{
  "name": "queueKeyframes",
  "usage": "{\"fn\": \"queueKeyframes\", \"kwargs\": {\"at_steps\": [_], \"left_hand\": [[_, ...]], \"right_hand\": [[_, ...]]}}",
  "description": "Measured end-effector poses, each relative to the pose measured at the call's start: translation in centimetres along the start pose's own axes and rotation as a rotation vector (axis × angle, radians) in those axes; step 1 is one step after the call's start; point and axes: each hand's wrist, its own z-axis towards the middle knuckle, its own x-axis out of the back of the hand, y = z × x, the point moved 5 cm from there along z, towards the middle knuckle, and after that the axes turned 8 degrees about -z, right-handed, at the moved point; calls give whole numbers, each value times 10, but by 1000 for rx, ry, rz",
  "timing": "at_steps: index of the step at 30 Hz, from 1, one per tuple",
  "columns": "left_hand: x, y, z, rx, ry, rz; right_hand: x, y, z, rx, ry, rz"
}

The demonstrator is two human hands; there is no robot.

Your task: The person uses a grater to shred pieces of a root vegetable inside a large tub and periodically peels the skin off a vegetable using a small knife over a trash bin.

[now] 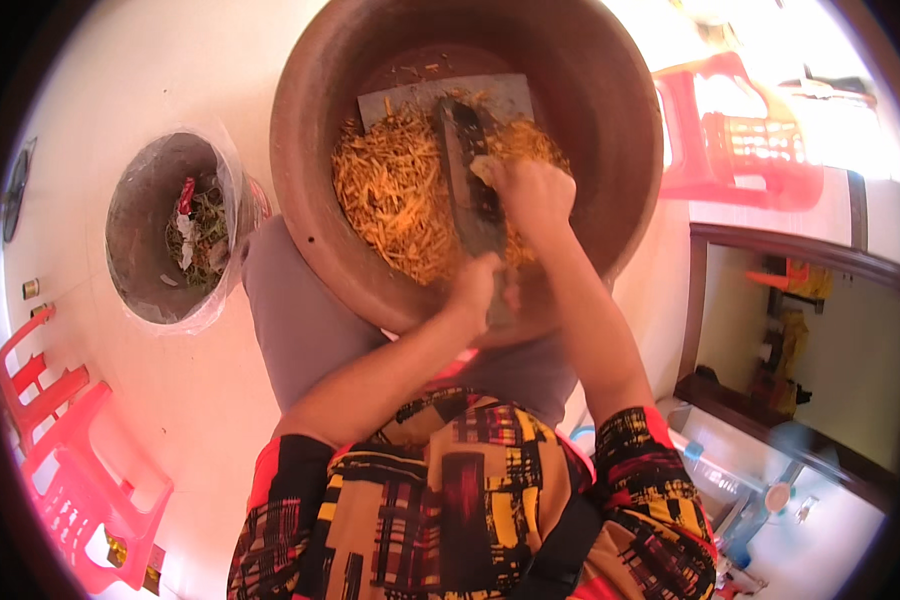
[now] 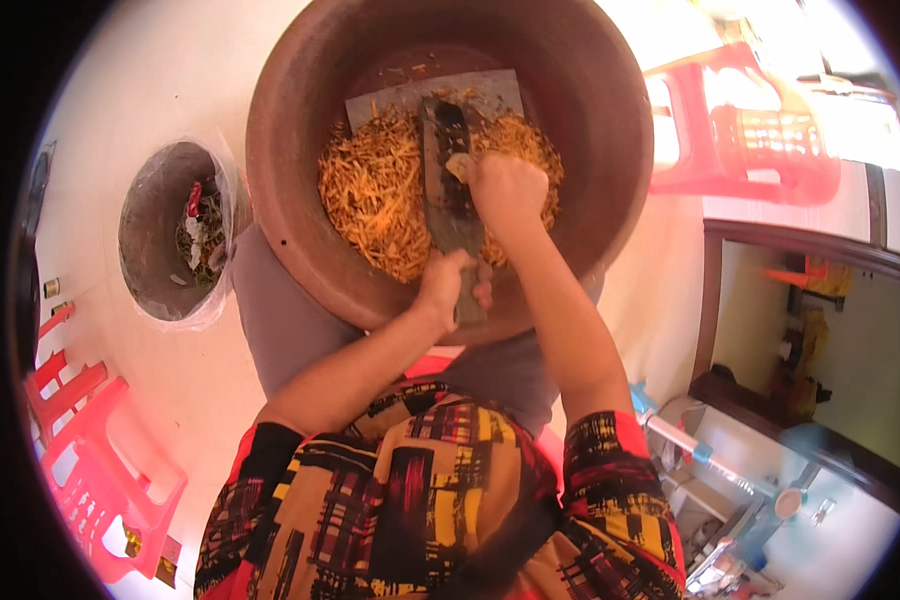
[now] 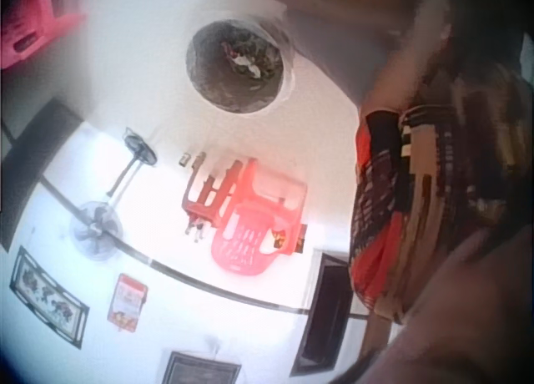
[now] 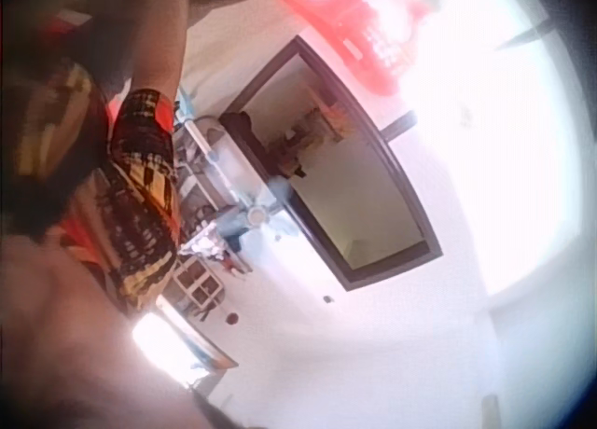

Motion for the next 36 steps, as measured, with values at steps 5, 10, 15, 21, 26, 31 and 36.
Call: {"fn": "queueKeyframes", "kwargs": {"at_steps": [5, 10, 15, 21, 26, 31, 36], "left_hand": [[5, 3, 3, -45, -69, -60], [6, -6, -2, 175, -242, -258], [2, -11, 0, 216, -241, -266], [6, -10, -1, 209, -224, -261], [6, -14, 3, 164, -142, -202], [2, -5, 0, 137, -139, -142], [6, -4, -1, 157, -134, -212]], "right_hand": [[1, 1, -20, -44, 62, 85], [7, 32, -49, -486, 225, 868], [-40, 33, -49, -544, 296, 1127], [-4, 18, -45, -181, 309, 725], [-15, 8, -41, -183, 446, 614], [-60, 19, 38, -327, 234, 438], [-71, 32, 43, -410, -146, 724]]}}
